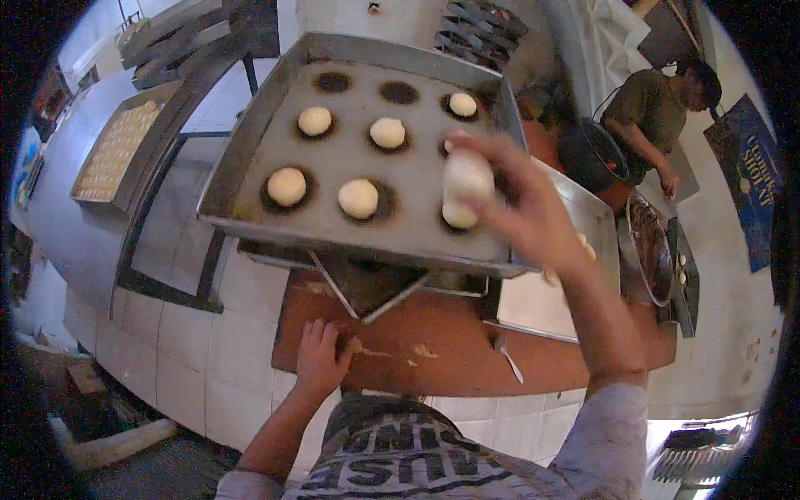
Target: The person picks up dough balls from a tray, flattens them, adds a chocolate filling using a spoon, and then pinches the dough closed before placing them onto a baking tray.
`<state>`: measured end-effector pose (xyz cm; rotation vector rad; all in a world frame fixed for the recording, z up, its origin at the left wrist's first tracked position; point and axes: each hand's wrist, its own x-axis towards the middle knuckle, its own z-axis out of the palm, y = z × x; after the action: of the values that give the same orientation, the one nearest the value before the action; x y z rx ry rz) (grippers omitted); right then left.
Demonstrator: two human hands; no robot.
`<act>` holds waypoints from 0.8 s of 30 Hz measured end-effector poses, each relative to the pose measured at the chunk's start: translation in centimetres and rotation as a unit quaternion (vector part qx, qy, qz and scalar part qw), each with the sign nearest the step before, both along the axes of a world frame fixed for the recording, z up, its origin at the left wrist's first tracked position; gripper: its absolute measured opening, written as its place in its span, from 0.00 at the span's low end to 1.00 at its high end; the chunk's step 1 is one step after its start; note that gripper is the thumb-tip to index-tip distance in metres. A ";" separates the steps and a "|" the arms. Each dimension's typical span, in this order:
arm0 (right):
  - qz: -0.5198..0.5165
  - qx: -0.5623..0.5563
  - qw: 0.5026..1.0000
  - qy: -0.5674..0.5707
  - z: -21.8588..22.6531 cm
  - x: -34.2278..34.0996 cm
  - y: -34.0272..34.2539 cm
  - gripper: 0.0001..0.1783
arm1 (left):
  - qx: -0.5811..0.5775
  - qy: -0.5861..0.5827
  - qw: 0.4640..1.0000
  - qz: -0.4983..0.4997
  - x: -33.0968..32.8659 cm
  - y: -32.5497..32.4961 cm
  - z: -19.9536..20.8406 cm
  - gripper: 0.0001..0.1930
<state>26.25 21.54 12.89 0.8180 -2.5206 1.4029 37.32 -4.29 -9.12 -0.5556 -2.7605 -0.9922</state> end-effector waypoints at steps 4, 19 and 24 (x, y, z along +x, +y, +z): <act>-0.137 0.084 0.987 0.010 -1.1 -14.8 0.6 0.21 | -0.043 0.005 0.999 0.007 -1.0 -0.7 -0.9 0.13; -0.180 0.479 0.858 0.043 -9.3 -25.5 -2.3 0.32 | -0.058 -0.007 0.998 -0.016 -2.1 -1.6 -0.7 0.14; -0.147 0.275 0.950 -0.029 -7.1 -26.7 -0.7 0.37 | -0.049 -0.023 0.998 -0.021 -2.3 -1.4 -0.4 0.14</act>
<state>-0.41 20.88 5.83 0.4331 -2.9675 0.6442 35.05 -5.65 -9.51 -0.6146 -2.8625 -0.8943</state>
